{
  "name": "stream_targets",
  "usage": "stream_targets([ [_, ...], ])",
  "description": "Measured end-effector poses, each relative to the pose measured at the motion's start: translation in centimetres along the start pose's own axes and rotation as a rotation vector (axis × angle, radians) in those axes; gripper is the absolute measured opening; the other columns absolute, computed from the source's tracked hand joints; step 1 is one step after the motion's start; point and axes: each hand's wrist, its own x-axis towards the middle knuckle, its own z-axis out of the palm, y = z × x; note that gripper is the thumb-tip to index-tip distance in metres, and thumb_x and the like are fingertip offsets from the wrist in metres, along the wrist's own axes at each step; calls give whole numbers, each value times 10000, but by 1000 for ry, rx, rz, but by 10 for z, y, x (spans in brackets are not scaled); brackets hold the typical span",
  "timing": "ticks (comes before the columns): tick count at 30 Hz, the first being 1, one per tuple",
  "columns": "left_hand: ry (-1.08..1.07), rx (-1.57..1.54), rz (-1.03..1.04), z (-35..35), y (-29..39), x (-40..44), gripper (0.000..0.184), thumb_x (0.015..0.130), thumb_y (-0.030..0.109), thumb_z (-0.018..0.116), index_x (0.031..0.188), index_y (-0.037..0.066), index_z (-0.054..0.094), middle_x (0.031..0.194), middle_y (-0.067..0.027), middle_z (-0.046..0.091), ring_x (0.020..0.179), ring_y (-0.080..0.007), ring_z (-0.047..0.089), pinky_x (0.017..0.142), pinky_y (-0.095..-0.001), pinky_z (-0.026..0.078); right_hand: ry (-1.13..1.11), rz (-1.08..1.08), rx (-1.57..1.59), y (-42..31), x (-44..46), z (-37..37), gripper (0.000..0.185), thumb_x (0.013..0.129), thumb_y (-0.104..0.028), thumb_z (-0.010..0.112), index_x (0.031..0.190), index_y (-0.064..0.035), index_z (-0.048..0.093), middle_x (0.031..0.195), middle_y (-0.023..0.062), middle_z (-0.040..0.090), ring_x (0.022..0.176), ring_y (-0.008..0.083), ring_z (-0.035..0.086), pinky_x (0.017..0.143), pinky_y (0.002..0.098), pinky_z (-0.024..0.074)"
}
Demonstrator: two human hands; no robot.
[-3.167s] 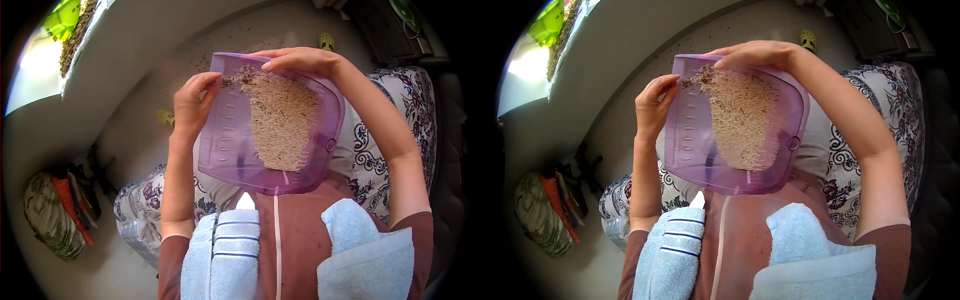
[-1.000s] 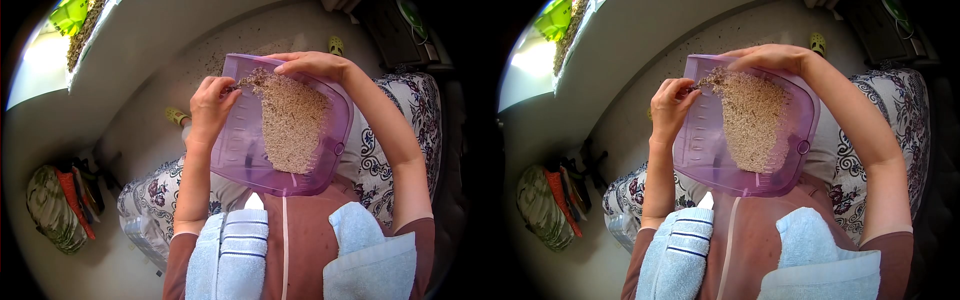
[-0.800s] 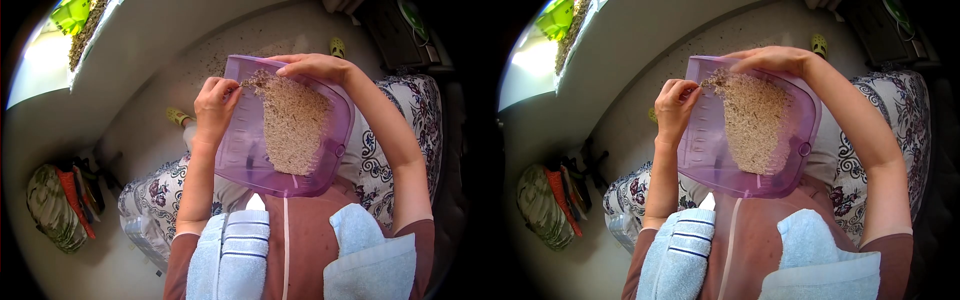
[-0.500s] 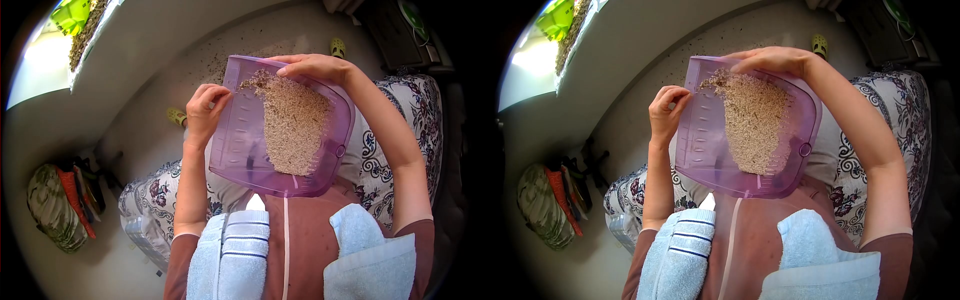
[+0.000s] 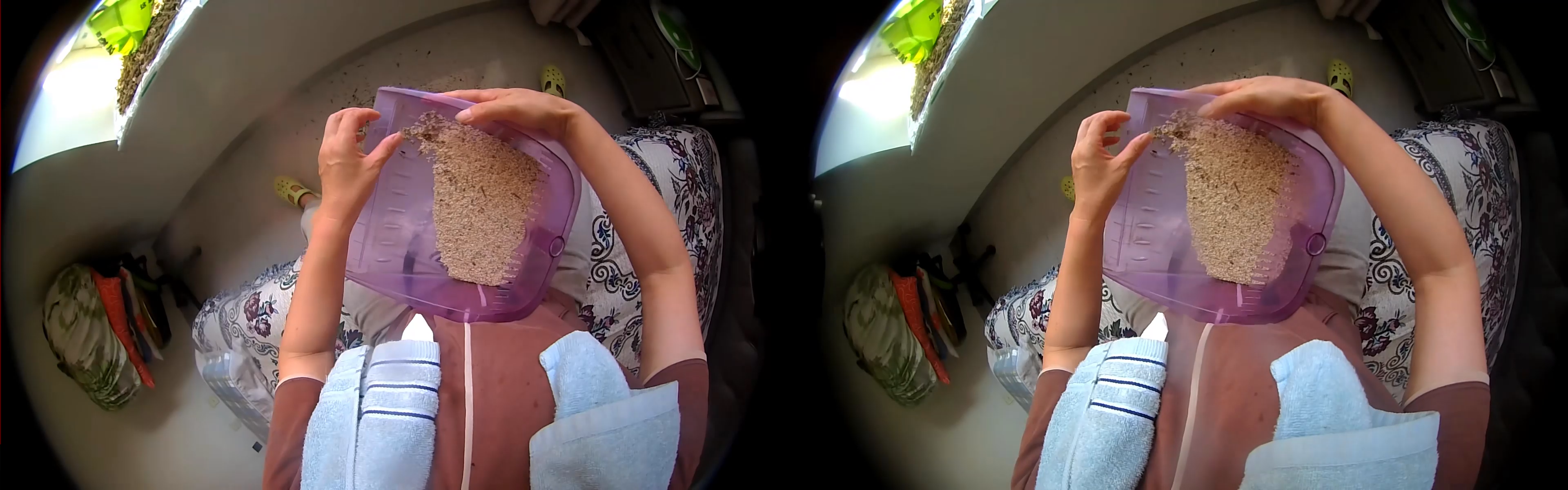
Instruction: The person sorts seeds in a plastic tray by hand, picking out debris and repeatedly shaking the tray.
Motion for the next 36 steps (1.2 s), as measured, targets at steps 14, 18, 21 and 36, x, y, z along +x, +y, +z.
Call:
stream_targets([
  [14, -15, 142, 288, -1, 13, -6, 112, 799, 39, 700, 908, 65, 699, 902, -61, 658, 726, -195, 641, 647, -288, 531, 5, 7, -12, -4, -5, 2, 655, 881, -329, 623, 1448, -99, 389, 1275, 81, 554, 1125, 140, 534, 978, 261, 416],
  [18, -54, 148, 373, 19, 24, -2, 135, 761, 69, 730, 893, 79, 703, 850, -53, 638, 734, -211, 626, 657, -313, 519, 32, -15, -103, -8, -7, 5, 636, 889, -330, 608, 1447, -106, 398, 1276, 77, 554, 1121, 128, 531, 975, 254, 409],
  [21, -74, 207, 400, 25, 29, 2, 139, 742, 91, 743, 875, 80, 703, 849, -47, 630, 774, -225, 622, 691, -335, 517, 33, -17, -120, -9, -7, 5, 624, 894, -325, 600, 1445, -111, 403, 1274, 76, 555, 1117, 124, 533, 975, 250, 407],
  [36, -94, 280, 356, 5, 15, -8, 75, 782, 77, 699, 842, 67, 656, 850, -63, 617, 769, -237, 618, 680, -341, 505, -25, -26, -17, -3, -3, 2, 595, 912, -278, 578, 1450, -106, 389, 1281, 82, 556, 1130, 133, 543, 995, 266, 417],
])
